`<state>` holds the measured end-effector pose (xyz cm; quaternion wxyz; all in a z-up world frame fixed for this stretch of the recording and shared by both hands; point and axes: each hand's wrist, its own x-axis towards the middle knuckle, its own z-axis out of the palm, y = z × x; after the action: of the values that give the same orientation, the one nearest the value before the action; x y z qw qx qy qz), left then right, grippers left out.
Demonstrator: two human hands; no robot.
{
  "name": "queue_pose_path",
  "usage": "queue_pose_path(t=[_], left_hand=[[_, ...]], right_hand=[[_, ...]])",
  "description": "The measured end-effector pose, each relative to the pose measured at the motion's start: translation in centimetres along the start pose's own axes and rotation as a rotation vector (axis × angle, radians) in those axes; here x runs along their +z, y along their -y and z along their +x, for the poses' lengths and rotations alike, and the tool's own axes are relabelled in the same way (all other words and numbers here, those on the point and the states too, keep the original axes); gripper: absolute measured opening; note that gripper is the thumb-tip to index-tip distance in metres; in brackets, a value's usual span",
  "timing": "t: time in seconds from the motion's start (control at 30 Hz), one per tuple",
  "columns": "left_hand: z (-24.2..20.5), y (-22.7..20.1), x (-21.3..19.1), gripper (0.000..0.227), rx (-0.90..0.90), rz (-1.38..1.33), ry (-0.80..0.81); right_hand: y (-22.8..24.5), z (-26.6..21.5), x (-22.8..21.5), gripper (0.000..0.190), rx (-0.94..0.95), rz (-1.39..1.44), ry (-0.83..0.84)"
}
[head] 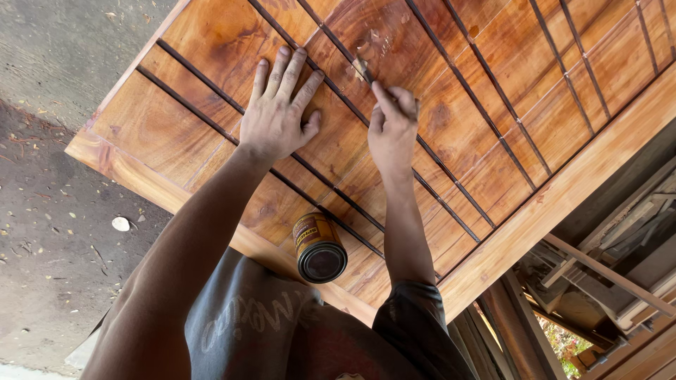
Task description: The person applies a wood finish to a large wooden panel using a small brush and a can of finish. They repeatedly dip the brush into the can and spread the finish along the panel's grooves and surface, moving around the panel to cover different sections.
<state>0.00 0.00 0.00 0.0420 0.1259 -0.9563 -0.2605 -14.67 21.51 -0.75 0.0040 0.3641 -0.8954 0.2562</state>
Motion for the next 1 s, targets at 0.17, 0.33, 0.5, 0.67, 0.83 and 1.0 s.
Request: queue_pose_path(t=[0.17, 0.33, 0.5, 0.67, 0.83, 1.0], left_hand=[[0.0, 0.1, 0.1, 0.061, 0.016, 0.028, -0.002], [0.0, 0.1, -0.1, 0.062, 0.008, 0.010, -0.003], [0.1, 0.0, 0.0, 0.061, 0.004, 0.018, 0.020], [0.1, 0.1, 0.1, 0.062, 0.005, 0.027, 0.011], [0.0, 0.1, 0.3, 0.061, 0.012, 0.035, 0.000], [-0.1, 0.0, 0.1, 0.062, 0.025, 0.029, -0.036]], right_hand=[[1.2, 2.4, -0.5, 0.039, 0.007, -0.043, -0.056], [2.1, 1.9, -0.3, 0.041, -0.066, -0.013, -0.064], [0.8, 3.2, 0.6, 0.039, -0.033, 0.093, -0.074], [-0.3, 2.5, -0.2, 0.039, -0.037, 0.007, -0.067], [0.2, 1.1, -0.5, 0.038, -0.032, 0.001, -0.012], [1.0, 1.3, -1.9, 0.043, 0.034, -0.033, -0.041]])
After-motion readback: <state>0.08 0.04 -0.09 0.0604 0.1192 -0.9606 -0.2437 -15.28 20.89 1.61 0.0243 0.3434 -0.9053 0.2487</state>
